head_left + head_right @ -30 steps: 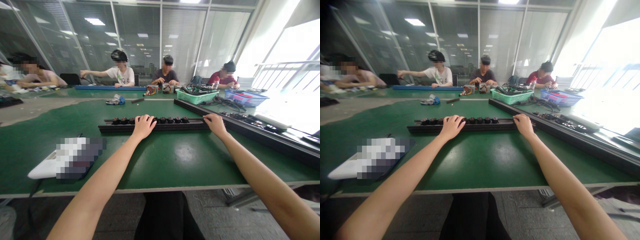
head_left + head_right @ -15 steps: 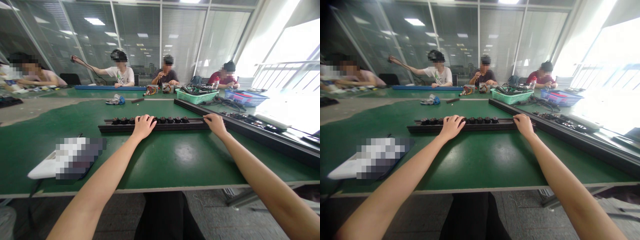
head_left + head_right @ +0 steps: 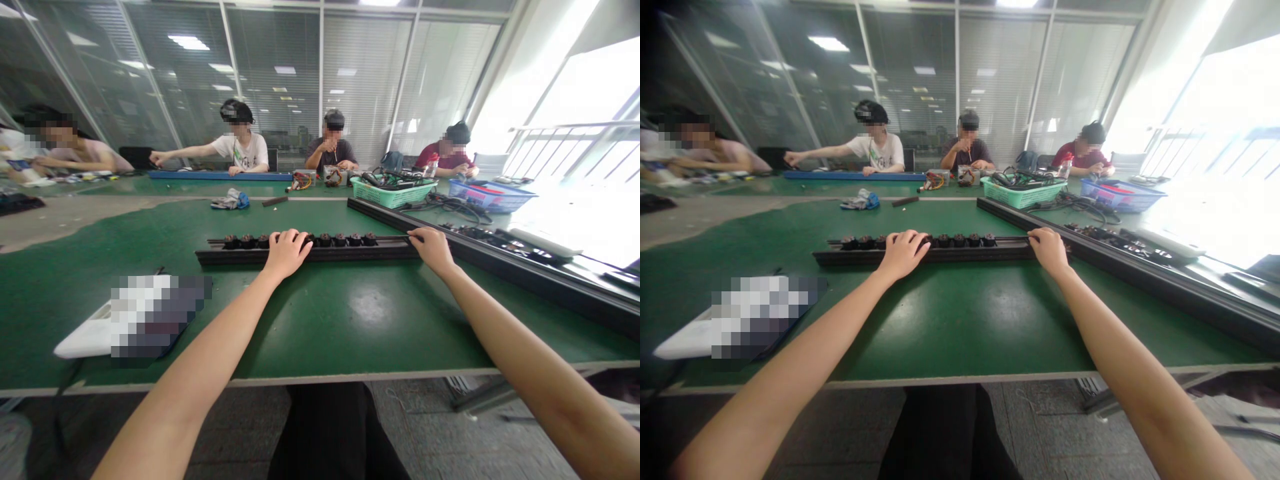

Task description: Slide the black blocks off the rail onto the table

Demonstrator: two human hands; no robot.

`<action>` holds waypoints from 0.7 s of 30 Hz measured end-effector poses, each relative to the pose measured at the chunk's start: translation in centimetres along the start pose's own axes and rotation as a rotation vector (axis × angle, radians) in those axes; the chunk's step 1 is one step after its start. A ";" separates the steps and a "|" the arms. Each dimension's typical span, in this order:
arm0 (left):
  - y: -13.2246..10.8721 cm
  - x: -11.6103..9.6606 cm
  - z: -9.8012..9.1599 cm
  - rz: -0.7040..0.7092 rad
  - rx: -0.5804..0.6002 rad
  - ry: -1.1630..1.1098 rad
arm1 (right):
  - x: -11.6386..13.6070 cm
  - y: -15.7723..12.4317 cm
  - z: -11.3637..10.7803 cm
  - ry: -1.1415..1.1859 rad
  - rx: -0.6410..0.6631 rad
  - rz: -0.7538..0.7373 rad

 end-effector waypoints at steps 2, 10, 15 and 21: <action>0.0 0.0 0.0 -0.002 0.001 0.003 | 0.1 0.0 0.0 -0.009 0.001 0.003; 0.0 -0.1 0.0 0.000 0.004 0.000 | 0.4 -0.2 -0.1 -0.019 0.008 0.032; 0.0 -0.1 -0.1 0.001 0.006 0.004 | 0.6 -0.2 -0.3 -0.018 0.013 0.045; -0.1 -0.1 -0.1 0.000 0.006 -0.010 | 1.1 -0.3 -0.5 -0.006 0.011 0.062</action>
Point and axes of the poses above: each hand's wrist, its own y-axis towards the middle knuckle, its own z-axis out of the palm, x = y × z, the point moved 7 cm from there along y, towards the middle knuckle, and after that the axes turned 11 degrees about x, right-handed, at the moved point
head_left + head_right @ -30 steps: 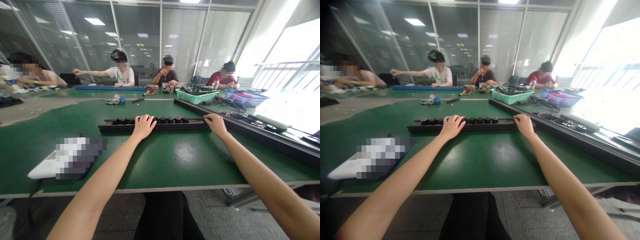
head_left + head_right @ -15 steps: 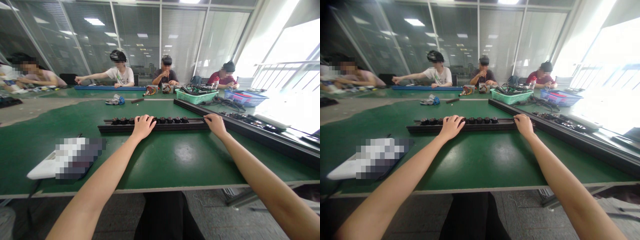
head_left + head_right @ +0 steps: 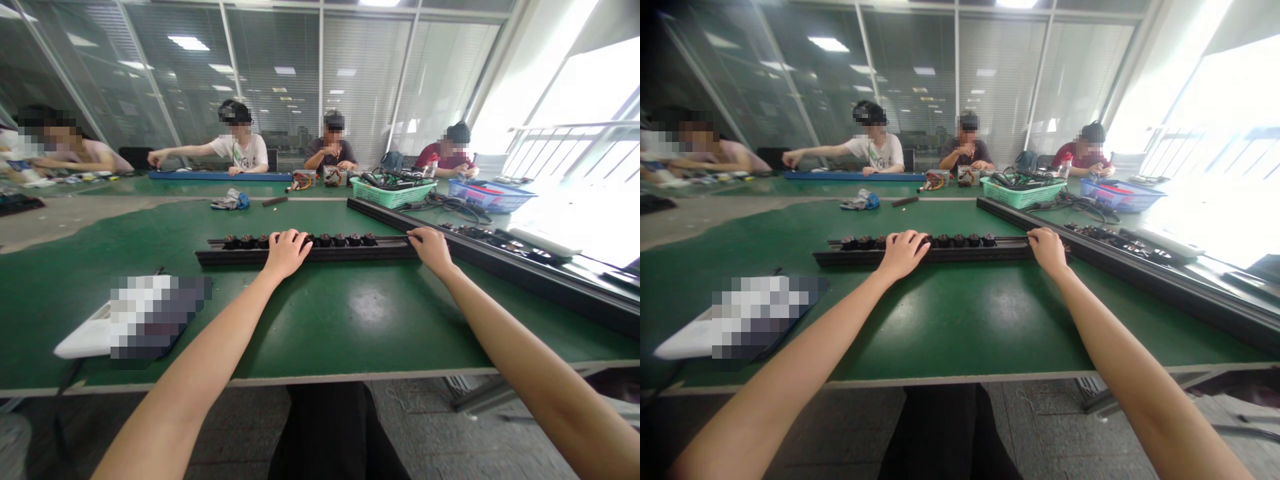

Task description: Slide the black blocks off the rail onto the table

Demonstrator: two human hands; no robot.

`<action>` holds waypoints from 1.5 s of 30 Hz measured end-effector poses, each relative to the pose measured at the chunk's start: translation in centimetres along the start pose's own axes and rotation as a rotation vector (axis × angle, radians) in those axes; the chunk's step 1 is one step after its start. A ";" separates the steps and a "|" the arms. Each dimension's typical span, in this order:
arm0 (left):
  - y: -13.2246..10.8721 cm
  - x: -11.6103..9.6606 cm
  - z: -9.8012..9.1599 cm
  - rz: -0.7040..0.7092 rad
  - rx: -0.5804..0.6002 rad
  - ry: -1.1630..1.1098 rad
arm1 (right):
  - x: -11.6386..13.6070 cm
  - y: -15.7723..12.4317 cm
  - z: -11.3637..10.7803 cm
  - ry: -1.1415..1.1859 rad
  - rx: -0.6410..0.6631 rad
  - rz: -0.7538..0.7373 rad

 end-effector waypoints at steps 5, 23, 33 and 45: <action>0.0 0.0 0.0 -0.003 -0.004 0.002 | 0.0 -0.1 -0.1 -0.010 -0.016 0.017; 0.0 0.0 0.0 -0.006 0.000 0.003 | -0.5 0.0 -0.1 -0.009 -0.025 0.019; 0.0 0.0 0.0 -0.003 -0.006 -0.009 | -0.7 0.0 -0.2 0.003 -0.022 0.021; 0.1 0.1 0.1 -0.003 -0.008 -0.003 | -0.6 0.0 -0.2 -0.009 -0.032 0.011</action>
Point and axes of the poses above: each hand's wrist, its own y-axis towards the middle knuckle, its own z-axis out of the palm, x = y × z, the point moved 7 cm from there along y, towards the middle knuckle, and after that the axes turned 11 degrees about x, right-handed, at the moved point
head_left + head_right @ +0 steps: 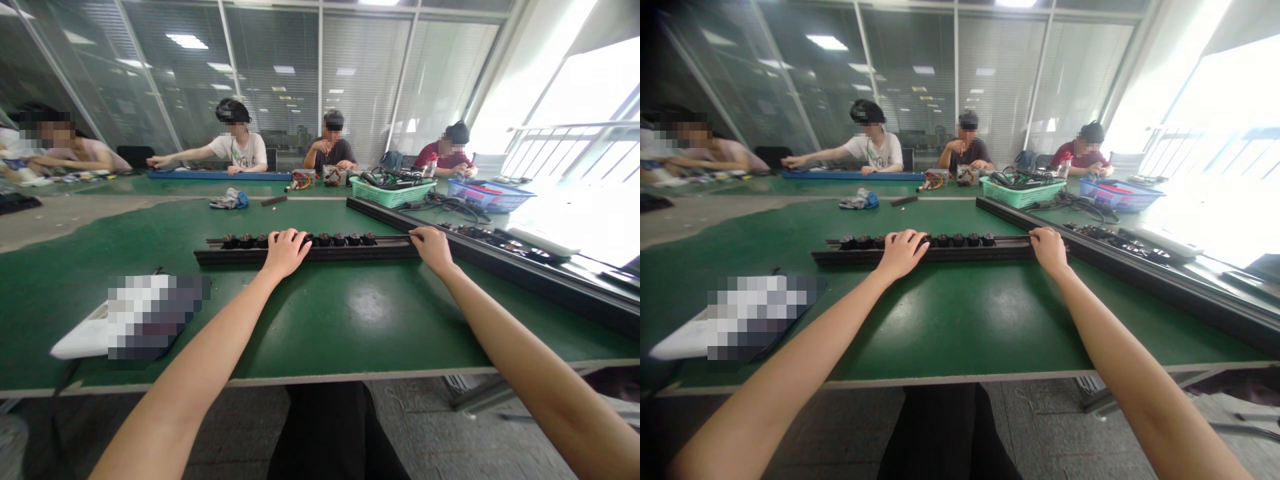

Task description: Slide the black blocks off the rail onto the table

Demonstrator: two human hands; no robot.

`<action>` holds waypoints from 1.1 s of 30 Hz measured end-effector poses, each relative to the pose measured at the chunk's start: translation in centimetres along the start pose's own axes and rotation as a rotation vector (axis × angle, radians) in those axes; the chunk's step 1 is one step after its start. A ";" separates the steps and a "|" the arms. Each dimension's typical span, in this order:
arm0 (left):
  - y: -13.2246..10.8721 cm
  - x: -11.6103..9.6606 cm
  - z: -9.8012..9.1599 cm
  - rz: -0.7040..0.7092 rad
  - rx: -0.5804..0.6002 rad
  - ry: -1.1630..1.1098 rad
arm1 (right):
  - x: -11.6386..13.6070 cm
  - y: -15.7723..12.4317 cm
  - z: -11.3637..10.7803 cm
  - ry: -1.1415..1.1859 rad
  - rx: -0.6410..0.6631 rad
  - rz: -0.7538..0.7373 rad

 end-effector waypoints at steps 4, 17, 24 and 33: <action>0.0 0.0 0.0 0.002 0.001 -0.002 | 0.1 0.0 0.0 -0.013 0.009 -0.005; -0.1 -0.1 -0.1 -0.001 0.010 0.006 | 0.1 0.0 0.0 -0.016 0.015 -0.005; -0.1 -0.1 -0.2 -0.007 0.020 0.014 | -0.2 0.1 0.1 -0.037 0.028 0.010; 0.0 -0.1 -0.1 -0.006 0.010 0.014 | 0.2 0.1 0.0 -0.063 0.039 0.031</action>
Point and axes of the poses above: each hand's wrist, its own y-axis towards the middle knuckle, its own z-axis out of the palm, x = y × z, the point moved 7 cm from there along y, towards the middle knuckle, and after that the axes turned 11 degrees about x, right-handed, at the moved point
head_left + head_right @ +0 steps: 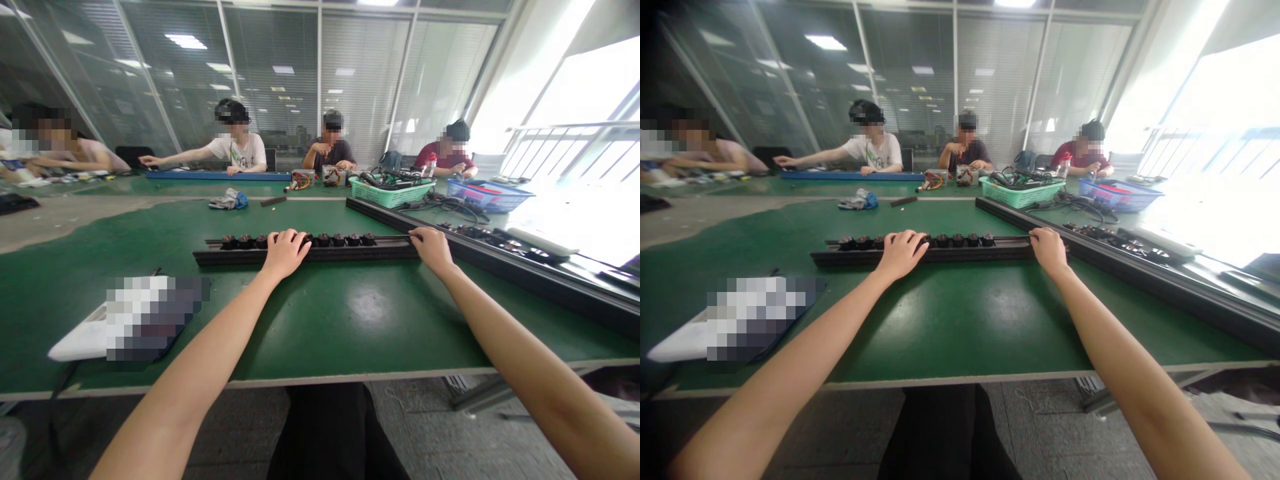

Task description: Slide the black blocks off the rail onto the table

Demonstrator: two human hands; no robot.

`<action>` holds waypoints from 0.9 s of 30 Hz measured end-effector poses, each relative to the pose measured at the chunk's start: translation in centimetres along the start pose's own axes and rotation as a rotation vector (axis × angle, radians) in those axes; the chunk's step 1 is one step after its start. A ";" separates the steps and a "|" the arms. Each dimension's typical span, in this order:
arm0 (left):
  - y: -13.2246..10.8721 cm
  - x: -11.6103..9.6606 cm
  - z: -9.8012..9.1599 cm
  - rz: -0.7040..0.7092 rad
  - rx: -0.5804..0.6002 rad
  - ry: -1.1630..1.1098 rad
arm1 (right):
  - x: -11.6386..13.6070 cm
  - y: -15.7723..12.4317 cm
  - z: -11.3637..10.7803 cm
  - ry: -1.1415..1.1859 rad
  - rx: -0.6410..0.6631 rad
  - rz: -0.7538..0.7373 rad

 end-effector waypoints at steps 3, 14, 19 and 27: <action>0.0 0.0 -0.1 0.000 0.001 0.002 | -0.1 0.0 -0.1 -0.002 0.000 0.019; 0.1 0.1 0.0 0.006 -0.004 0.014 | -0.6 -0.2 -0.3 -0.011 0.009 0.052; 0.0 0.0 0.1 0.006 -0.003 0.011 | -0.6 -0.2 -0.4 -0.009 0.018 0.068; 0.0 0.1 0.1 0.004 -0.007 -0.012 | -1.1 -0.2 -0.4 -0.003 0.007 0.058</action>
Point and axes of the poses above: each hand's wrist, its own y-axis towards the middle knuckle, its own z-axis out of the palm, x = y × z, the point moved 7 cm from there along y, towards the middle knuckle, and after that the axes turned 11 degrees about x, right-handed, at the moved point
